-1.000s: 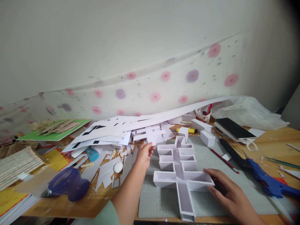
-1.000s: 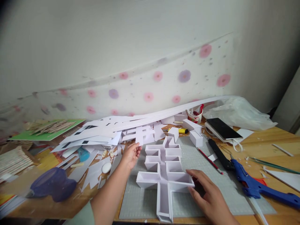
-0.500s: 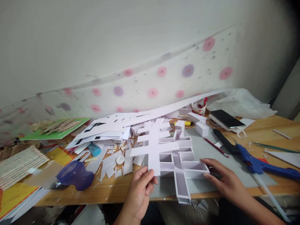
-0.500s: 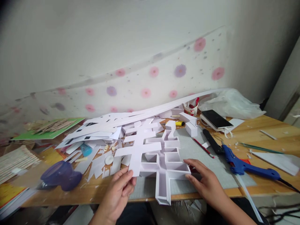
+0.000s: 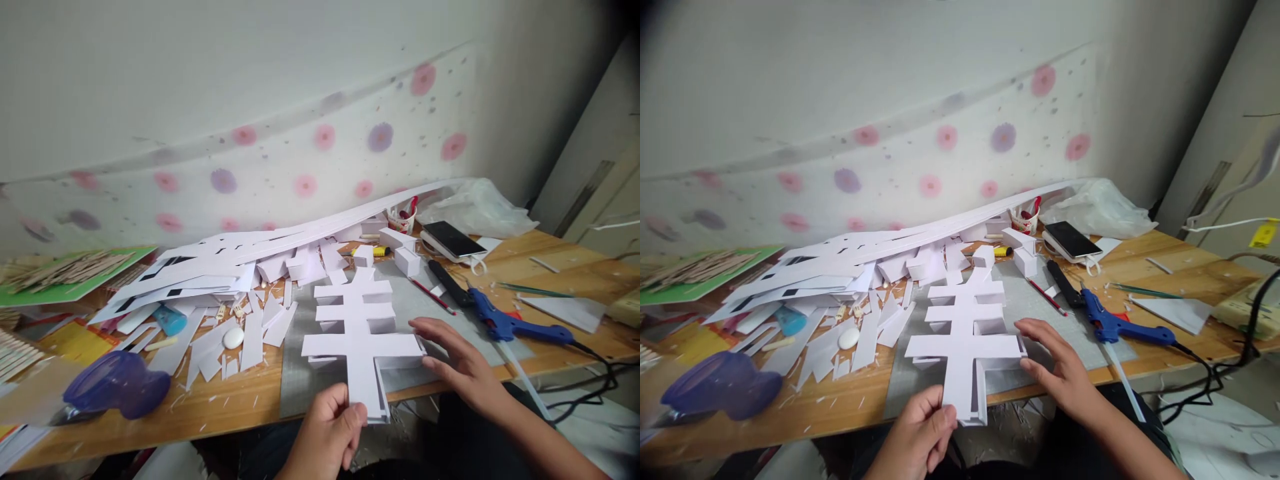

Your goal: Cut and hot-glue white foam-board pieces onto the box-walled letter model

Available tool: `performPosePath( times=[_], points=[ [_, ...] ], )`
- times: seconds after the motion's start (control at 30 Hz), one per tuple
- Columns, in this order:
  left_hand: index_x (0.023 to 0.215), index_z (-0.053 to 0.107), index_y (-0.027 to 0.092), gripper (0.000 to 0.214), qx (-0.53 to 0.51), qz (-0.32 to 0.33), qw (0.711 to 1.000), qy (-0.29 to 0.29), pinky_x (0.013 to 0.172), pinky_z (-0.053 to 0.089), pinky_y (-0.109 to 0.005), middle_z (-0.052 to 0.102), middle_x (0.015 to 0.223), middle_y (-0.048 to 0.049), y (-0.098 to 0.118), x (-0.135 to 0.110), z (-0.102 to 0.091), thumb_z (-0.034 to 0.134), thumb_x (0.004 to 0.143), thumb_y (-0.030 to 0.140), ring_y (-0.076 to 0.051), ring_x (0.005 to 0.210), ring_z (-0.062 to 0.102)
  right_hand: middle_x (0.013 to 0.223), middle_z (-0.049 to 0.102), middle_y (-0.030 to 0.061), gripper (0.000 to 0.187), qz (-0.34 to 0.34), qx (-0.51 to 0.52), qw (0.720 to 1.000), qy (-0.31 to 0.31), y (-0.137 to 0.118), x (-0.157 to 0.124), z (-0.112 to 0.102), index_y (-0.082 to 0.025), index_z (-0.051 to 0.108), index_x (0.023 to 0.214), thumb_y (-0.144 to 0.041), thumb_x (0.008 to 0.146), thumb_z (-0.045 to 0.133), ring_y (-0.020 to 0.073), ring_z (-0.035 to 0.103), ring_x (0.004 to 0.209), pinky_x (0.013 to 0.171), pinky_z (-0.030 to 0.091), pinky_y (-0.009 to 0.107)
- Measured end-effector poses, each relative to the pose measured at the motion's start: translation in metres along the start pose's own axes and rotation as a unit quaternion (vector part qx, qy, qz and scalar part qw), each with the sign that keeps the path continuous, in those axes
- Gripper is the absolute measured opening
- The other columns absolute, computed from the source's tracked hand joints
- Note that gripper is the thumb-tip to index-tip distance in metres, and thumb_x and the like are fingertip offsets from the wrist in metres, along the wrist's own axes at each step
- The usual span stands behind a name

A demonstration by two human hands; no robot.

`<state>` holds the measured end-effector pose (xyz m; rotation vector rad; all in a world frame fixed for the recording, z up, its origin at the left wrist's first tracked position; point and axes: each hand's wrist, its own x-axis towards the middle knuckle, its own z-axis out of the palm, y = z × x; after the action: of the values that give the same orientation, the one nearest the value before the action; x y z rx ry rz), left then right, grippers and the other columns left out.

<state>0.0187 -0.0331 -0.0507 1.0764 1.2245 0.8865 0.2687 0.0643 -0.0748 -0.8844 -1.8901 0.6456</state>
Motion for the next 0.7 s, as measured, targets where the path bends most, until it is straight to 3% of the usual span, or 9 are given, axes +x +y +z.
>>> performPosePath(
  times=[0.2, 0.33, 0.37, 0.43, 0.53, 0.6, 0.7],
  points=[
    [0.08, 0.057, 0.015, 0.053, 0.102, 0.007, 0.994, -0.042, 0.039, 0.02, -0.02, 0.038, 0.056, 0.0068, 0.007, 0.002, -0.007, 0.054, 0.076, 0.067, -0.004, 0.04, 0.029, 0.119, 0.06, 0.0112, 0.04, -0.046, -0.066, 0.996, -0.025, -0.009, 0.009, 0.002, -0.026, 0.057, 0.124, -0.029, 0.084, 0.063, 0.0239, 0.058, 0.112, 0.094, 0.05, 0.037],
    [0.069, 0.055, 0.016, 0.04, 0.166, 0.056, 0.983, -0.049, 0.047, 0.028, -0.021, 0.043, 0.058, 0.0044, 0.015, -0.002, -0.018, 0.062, 0.077, 0.055, -0.007, 0.05, 0.038, 0.112, 0.064, 0.0097, 0.033, -0.047, -0.05, 0.997, -0.032, -0.007, 0.012, 0.001, -0.025, 0.061, 0.117, -0.027, 0.084, 0.064, 0.0222, 0.061, 0.106, 0.09, 0.052, 0.035],
    [0.066, 0.054, 0.016, 0.038, 0.185, 0.075, 0.979, -0.03, 0.049, 0.03, -0.021, 0.044, 0.057, 0.0042, 0.018, -0.003, -0.022, 0.064, 0.077, 0.051, -0.009, 0.052, 0.04, 0.112, 0.065, 0.0094, 0.033, -0.042, -0.046, 0.998, -0.034, -0.007, 0.012, 0.0, -0.025, 0.061, 0.116, -0.028, 0.083, 0.064, 0.0223, 0.061, 0.106, 0.091, 0.052, 0.035],
    [0.063, 0.052, 0.017, 0.032, 0.218, 0.143, 0.962, 0.076, 0.051, 0.033, -0.022, 0.045, 0.055, 0.004, 0.024, -0.004, -0.032, 0.061, 0.081, 0.042, -0.01, 0.053, 0.042, 0.112, 0.066, 0.009, 0.033, -0.029, -0.036, 0.998, -0.041, -0.005, 0.011, -0.002, -0.025, 0.062, 0.115, -0.028, 0.083, 0.065, 0.0227, 0.061, 0.106, 0.091, 0.051, 0.035],
    [0.073, 0.058, 0.018, 0.016, 0.278, 0.244, 0.895, 0.251, 0.057, 0.04, -0.024, 0.052, 0.062, 0.0024, 0.03, 0.001, -0.051, 0.057, 0.084, 0.03, -0.011, 0.056, 0.047, 0.11, 0.067, 0.0082, 0.032, -0.015, -0.022, 0.998, -0.049, -0.005, 0.012, -0.005, -0.026, 0.063, 0.114, -0.028, 0.082, 0.065, 0.0234, 0.062, 0.105, 0.091, 0.052, 0.036],
    [0.091, 0.063, 0.019, 0.013, 0.334, 0.275, 0.861, 0.266, 0.065, 0.045, -0.027, 0.061, 0.084, -0.0026, 0.032, 0.01, -0.062, 0.062, 0.08, 0.026, -0.014, 0.069, 0.055, 0.109, 0.068, 0.0076, 0.031, -0.014, -0.015, 0.998, -0.051, -0.005, 0.013, -0.006, -0.027, 0.064, 0.113, -0.028, 0.082, 0.066, 0.0239, 0.062, 0.105, 0.091, 0.052, 0.037],
    [0.112, 0.061, 0.023, 0.036, 0.38, 0.247, 0.869, 0.196, 0.081, 0.048, -0.033, 0.061, 0.115, -0.008, 0.031, 0.024, -0.074, 0.066, 0.077, 0.027, -0.021, 0.097, 0.059, 0.108, 0.069, 0.0071, 0.029, -0.014, -0.011, 0.998, -0.057, -0.007, 0.014, -0.007, -0.028, 0.065, 0.111, -0.027, 0.082, 0.066, 0.0248, 0.063, 0.104, 0.09, 0.052, 0.039]
  ],
)
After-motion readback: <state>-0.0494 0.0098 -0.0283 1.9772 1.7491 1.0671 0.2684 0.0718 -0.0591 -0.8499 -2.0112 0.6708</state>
